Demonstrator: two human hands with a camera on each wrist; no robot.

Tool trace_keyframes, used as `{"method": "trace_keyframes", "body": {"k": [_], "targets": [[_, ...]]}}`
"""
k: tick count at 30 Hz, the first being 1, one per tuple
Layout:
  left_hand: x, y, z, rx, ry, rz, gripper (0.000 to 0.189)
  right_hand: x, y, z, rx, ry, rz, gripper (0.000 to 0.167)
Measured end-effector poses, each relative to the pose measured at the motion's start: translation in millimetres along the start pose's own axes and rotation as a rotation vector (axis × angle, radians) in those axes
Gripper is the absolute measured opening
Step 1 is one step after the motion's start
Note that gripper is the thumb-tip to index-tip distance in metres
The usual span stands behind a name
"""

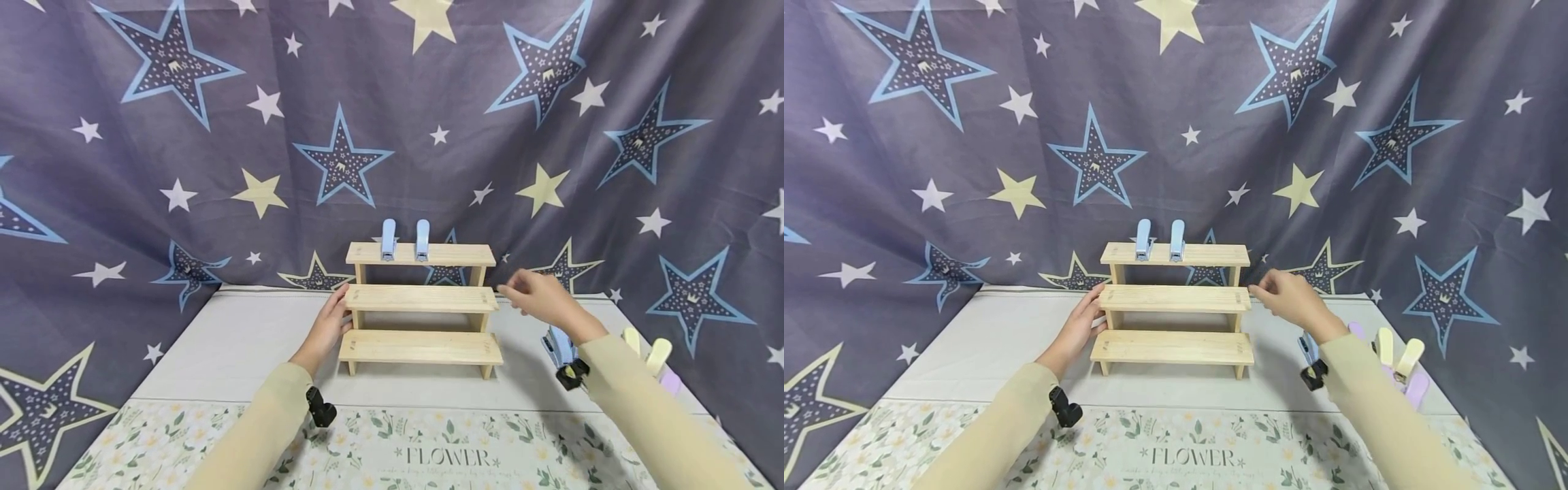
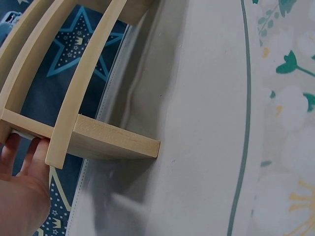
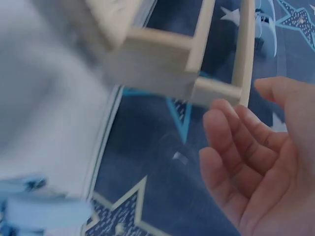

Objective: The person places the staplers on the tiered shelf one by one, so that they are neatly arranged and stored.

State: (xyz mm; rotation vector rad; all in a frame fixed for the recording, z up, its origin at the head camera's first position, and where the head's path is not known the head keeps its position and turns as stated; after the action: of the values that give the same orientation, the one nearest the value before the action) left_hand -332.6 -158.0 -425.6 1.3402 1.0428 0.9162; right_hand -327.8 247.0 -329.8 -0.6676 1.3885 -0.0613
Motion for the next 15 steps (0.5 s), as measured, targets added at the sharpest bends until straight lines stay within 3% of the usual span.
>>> {"method": "trace_keyframes", "body": {"k": [7,15], "targets": [[0.6,-1.1,0.7,-0.003,0.002,0.001,0.049,0.6,37.8,48.5,0.015,-0.032,0.034,0.027],[0.0,-0.1,0.9,-0.006,-0.004,0.002,0.049,0.3,76.3,96.8,0.087,-0.091,0.093,0.026]]}}
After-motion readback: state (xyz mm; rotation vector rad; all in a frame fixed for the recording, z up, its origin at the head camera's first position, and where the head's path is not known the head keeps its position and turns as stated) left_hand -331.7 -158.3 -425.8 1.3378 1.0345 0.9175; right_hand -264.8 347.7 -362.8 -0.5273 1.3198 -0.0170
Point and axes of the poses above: each hand's wrist, its own z-axis away from the middle knuckle, its own x-axis out of the palm, y = z × x, the point moved 1 cm from there along -z, towards the middle knuckle, and after that the axes turned 15 degrees about -y, right-handed, at the moved point
